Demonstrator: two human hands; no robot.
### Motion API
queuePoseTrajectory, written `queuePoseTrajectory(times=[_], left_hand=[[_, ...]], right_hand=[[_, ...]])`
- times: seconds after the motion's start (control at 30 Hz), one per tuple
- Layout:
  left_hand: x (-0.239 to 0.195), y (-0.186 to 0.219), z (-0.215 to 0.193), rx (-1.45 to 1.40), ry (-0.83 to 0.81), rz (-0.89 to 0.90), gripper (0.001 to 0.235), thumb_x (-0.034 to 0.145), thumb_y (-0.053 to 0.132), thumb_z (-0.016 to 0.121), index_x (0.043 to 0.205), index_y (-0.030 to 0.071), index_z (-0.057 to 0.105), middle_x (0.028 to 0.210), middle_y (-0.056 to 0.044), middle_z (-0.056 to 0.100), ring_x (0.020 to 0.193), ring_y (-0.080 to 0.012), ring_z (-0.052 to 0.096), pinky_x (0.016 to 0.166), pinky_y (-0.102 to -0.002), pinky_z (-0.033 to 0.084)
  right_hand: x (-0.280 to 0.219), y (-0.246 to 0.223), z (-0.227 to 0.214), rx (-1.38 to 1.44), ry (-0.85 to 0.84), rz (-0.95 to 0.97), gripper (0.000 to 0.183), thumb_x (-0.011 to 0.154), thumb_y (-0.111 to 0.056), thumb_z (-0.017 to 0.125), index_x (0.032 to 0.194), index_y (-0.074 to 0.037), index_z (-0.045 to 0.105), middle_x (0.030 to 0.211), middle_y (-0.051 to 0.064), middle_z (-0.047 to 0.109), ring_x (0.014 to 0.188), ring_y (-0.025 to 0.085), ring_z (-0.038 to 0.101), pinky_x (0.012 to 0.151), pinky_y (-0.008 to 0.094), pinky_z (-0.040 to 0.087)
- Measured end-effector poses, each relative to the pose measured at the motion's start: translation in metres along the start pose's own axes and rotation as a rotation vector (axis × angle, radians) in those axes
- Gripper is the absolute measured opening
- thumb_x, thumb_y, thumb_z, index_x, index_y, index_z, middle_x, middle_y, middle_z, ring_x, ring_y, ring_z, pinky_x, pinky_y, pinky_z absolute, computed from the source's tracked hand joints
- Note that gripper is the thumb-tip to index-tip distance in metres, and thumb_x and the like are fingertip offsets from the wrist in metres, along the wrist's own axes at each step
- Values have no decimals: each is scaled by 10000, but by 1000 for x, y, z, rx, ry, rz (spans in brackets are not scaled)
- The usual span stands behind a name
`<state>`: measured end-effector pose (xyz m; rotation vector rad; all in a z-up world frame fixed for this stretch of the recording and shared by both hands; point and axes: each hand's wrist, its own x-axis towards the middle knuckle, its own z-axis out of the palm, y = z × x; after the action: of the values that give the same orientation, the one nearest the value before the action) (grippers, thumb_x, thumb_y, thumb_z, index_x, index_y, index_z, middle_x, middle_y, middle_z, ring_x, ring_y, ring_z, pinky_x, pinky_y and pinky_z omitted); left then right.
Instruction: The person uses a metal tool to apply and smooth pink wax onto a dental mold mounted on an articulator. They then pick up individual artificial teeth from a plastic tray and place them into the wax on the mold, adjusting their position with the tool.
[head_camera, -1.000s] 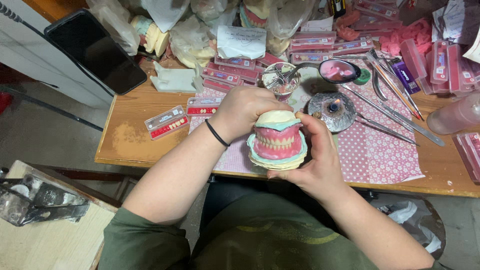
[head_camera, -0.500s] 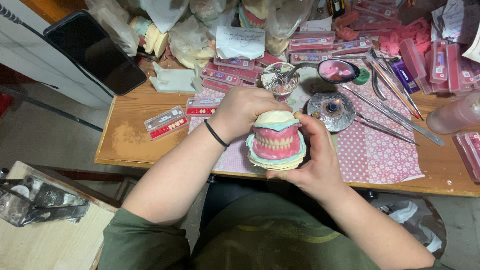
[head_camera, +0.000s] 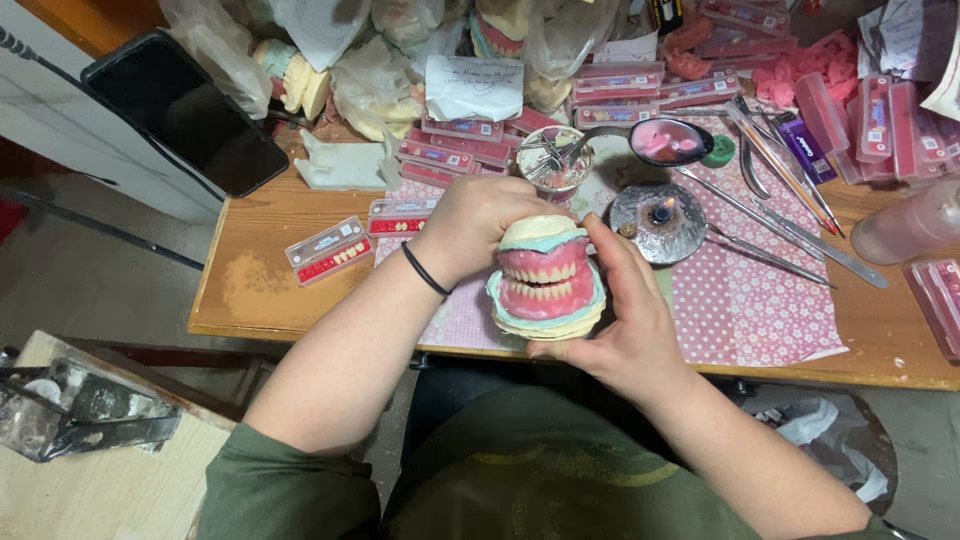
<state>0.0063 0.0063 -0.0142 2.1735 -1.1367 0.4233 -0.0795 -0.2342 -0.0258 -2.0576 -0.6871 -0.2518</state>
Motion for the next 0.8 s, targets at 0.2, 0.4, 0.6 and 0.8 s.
queuePoseTrajectory(times=[0.2, 0.4, 0.6, 0.8], left_hand=[[-3, -9, -5, -81, -16, -72, 164, 957, 220, 709, 1106, 197, 774, 800, -10, 646, 753, -237, 668, 634, -389, 448], [-3, -21, -3, -120, -21, -136, 232, 777, 92, 718, 687, 132, 508, 691, 6, 525, 659, -185, 585, 579, -358, 372], [0, -15, -6, -190, -23, -297, 245, 822, 365, 873, 907, 164, 761, 851, -25, 756, 816, -168, 708, 701, -317, 486], [1, -13, -21, -74, -148, -324, 470, 752, 557, 856, 1011, 187, 724, 945, -59, 769, 908, -293, 717, 708, -381, 467]], right_hand=[[4, 1, 2, -15, -97, -10, 1319, 639, -583, 888, 1631, -22, 226, 1686, 221, 335, 1561, 352, 356, 1275, 457, 293], [7, 2, 4, 32, -151, 26, 1357, 676, -493, 914, 1646, -14, 95, 1721, 224, 242, 1581, 337, 309, 1277, 433, 260], [9, -1, 3, 39, -143, 22, 1267, 767, -445, 865, 1651, -42, 52, 1682, 236, 333, 1574, 366, 316, 1272, 458, 243], [11, -6, 2, 20, -151, -1, 1243, 778, -414, 861, 1643, -9, 66, 1663, 234, 370, 1560, 363, 342, 1272, 453, 254]])
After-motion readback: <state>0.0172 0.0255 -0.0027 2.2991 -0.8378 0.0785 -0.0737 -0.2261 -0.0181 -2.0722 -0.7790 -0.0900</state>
